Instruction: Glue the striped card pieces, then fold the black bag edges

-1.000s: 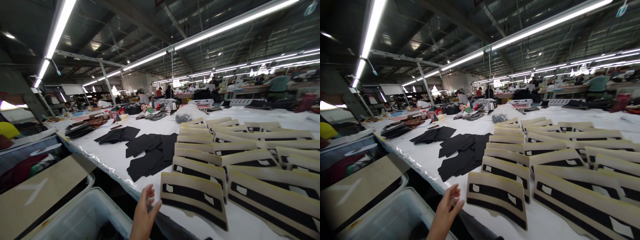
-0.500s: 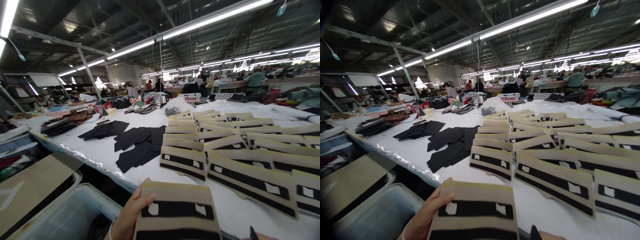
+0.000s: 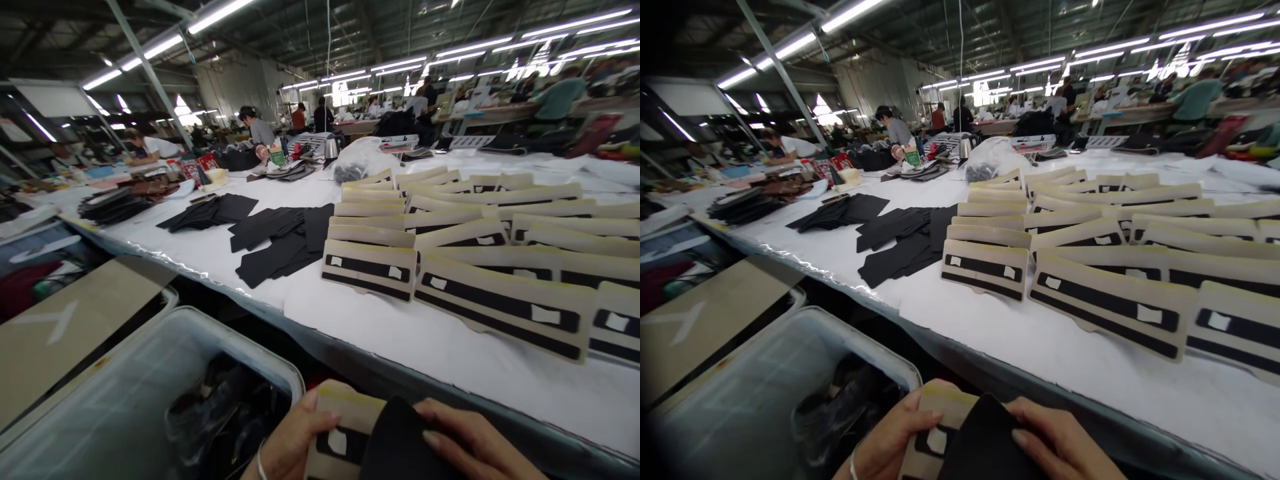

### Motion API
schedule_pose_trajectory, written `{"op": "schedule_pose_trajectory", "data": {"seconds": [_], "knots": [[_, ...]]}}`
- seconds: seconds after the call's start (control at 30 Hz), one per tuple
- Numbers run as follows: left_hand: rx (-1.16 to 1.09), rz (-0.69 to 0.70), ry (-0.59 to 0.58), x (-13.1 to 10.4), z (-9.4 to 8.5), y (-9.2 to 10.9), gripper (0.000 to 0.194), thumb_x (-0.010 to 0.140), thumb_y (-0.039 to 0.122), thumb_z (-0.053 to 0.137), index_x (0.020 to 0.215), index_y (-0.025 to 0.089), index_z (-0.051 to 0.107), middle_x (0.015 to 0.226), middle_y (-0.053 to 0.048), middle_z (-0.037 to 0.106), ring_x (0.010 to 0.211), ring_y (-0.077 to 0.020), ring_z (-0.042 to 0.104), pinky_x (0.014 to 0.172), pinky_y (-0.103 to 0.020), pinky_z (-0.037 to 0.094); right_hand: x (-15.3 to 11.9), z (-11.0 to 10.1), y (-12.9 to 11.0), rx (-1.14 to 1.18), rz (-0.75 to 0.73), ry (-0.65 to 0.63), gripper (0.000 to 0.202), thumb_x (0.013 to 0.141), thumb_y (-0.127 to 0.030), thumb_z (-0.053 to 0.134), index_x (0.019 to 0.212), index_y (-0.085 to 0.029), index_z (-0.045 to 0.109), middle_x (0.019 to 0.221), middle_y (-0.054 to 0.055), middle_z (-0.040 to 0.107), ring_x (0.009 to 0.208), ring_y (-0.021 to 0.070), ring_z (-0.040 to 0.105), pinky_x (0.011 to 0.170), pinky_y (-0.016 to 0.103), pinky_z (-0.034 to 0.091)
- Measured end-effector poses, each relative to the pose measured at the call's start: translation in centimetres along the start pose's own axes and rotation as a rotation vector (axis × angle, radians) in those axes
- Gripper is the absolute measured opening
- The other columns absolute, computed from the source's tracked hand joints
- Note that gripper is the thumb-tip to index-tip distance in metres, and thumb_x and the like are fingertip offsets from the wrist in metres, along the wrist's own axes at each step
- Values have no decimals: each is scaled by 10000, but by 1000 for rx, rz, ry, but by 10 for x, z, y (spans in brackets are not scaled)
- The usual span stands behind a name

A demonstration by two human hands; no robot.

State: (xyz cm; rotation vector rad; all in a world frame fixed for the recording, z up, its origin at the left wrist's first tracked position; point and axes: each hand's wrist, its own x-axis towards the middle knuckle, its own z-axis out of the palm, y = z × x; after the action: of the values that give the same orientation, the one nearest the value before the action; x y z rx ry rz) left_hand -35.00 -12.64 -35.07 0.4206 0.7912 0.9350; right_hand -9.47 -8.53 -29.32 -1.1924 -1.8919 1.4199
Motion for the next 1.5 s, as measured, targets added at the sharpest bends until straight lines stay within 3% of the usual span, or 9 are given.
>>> {"op": "schedule_pose_trajectory", "data": {"seconds": [0.13, 0.27, 0.33, 0.43, 0.57, 0.73, 0.9, 1.07, 1.5], "knots": [[-7, 21, 10, 9, 14, -8, 270, 756, 191, 735, 1008, 124, 668, 889, -70, 691, 778, -141, 616, 731, -248, 429, 17, 22, -18, -152, -245, -3, 284, 952, -375, 467, 1062, -353, 727, 895, 14, 755, 793, 219, 710, 716, 275, 556], [41, 36, 24, 11, 14, -14, 198, 839, 264, 671, 997, 147, 692, 870, -60, 694, 790, -145, 610, 749, -255, 427, 24, 42, 3, -262, -280, -61, 289, 964, -288, 437, 1129, -315, 673, 1011, 22, 744, 879, 199, 710, 778, 256, 546], [127, 73, 50, 10, 6, -18, 245, 891, 337, 605, 1024, 153, 697, 949, -70, 697, 863, -160, 605, 783, -263, 426, 24, 51, 23, -282, -242, -68, 252, 954, -304, 479, 1140, -273, 646, 1092, 43, 724, 977, 208, 692, 851, 263, 532], [176, 84, 100, 9, -8, -28, 454, 950, 504, 432, 1125, 161, 673, 1046, -94, 689, 971, -206, 600, 894, -333, 422, 25, 59, 44, -300, -172, -130, 215, 965, -353, 482, 1099, -256, 620, 1051, 38, 714, 937, 191, 688, 824, 262, 531], [155, 51, 58, 9, -15, -33, 623, 955, 599, 252, 1252, 180, 604, 1093, -108, 677, 1041, -255, 592, 952, -407, 402, 29, 61, 44, -312, -177, -162, 197, 992, -338, 428, 1019, -251, 603, 949, 16, 693, 867, 169, 679, 764, 255, 512], [290, 121, -60, 10, -7, -26, 436, 929, 478, 497, 1241, 195, 611, 1131, -87, 649, 1044, -232, 571, 929, -349, 388, 34, 57, 37, -320, -189, -143, 223, 999, -322, 406, 954, -259, 615, 899, 9, 685, 815, 167, 668, 716, 253, 488], [37, 66, -106, 16, -1, -26, 386, 810, 387, 708, 1141, 198, 645, 1010, -62, 656, 943, -183, 594, 883, -306, 402, 41, 49, 38, -252, -143, -209, 240, 1005, -345, 396, 902, -259, 595, 877, -17, 667, 807, 148, 647, 734, 242, 458], [41, 75, -116, 16, 2, -25, 356, 831, 367, 692, 1130, 178, 655, 976, -70, 652, 901, -167, 598, 847, -285, 407, 43, 53, 41, -260, -102, -214, 284, 1007, -384, 377, 827, -244, 547, 799, -24, 640, 729, 145, 626, 675, 249, 433], [169, 96, -118, 13, 2, -23, 430, 855, 418, 650, 1210, 176, 631, 999, -63, 631, 925, -176, 574, 919, -326, 393, 38, 60, 40, -208, -62, -167, 287, 1004, -419, 362, 841, -247, 525, 782, -26, 634, 730, 148, 631, 682, 251, 424]]}}
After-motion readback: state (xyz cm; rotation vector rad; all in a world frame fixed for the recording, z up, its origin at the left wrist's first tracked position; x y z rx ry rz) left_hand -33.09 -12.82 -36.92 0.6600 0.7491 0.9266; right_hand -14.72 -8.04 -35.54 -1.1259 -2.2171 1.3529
